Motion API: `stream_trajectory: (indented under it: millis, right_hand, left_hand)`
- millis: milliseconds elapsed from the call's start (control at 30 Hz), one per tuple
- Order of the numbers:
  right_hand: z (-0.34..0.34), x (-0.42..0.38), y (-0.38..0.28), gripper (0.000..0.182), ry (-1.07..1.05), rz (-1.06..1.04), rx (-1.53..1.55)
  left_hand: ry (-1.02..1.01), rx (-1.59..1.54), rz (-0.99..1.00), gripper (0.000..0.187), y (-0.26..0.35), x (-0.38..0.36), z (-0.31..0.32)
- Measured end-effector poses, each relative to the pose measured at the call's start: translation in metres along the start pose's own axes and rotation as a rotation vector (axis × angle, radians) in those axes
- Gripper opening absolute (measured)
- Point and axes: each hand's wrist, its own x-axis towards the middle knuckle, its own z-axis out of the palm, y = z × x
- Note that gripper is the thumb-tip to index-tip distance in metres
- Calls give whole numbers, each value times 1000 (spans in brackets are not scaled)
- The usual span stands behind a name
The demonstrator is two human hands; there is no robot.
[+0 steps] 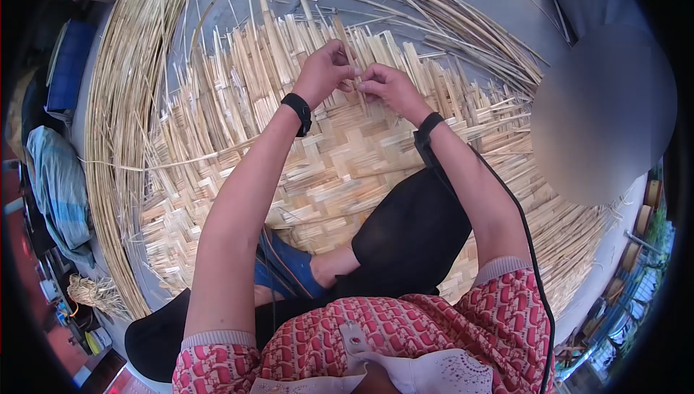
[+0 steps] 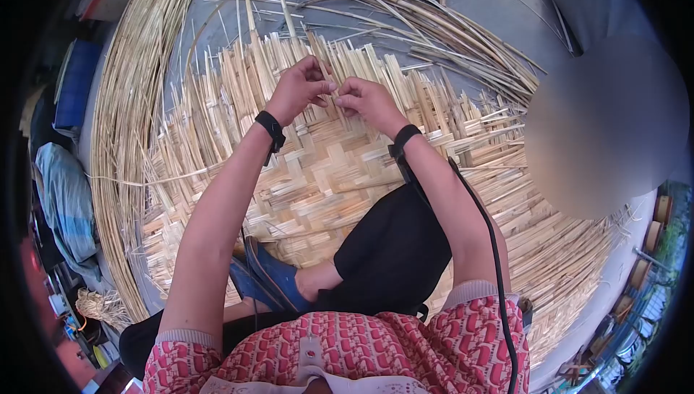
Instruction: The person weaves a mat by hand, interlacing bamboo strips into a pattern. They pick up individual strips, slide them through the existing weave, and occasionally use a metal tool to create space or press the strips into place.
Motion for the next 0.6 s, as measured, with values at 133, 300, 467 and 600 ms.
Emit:
stream_trajectory:
  millis: [133,300,467,600]
  right_hand:
    - [-2,-4,2,16,-15,-45,-135]
    - [11,-13,-1,24,53,-64,-769]
    - [14,-17,10,27,91,-241,-800]
    - [10,-14,19,29,12,-216,-702]
  left_hand:
    - [-12,59,-31,18,-9,4,2]
    - [-73,371,373,29,-22,0,17]
    - [32,684,417,62,49,-54,-24]
    - [27,643,132,54,139,-137,-155]
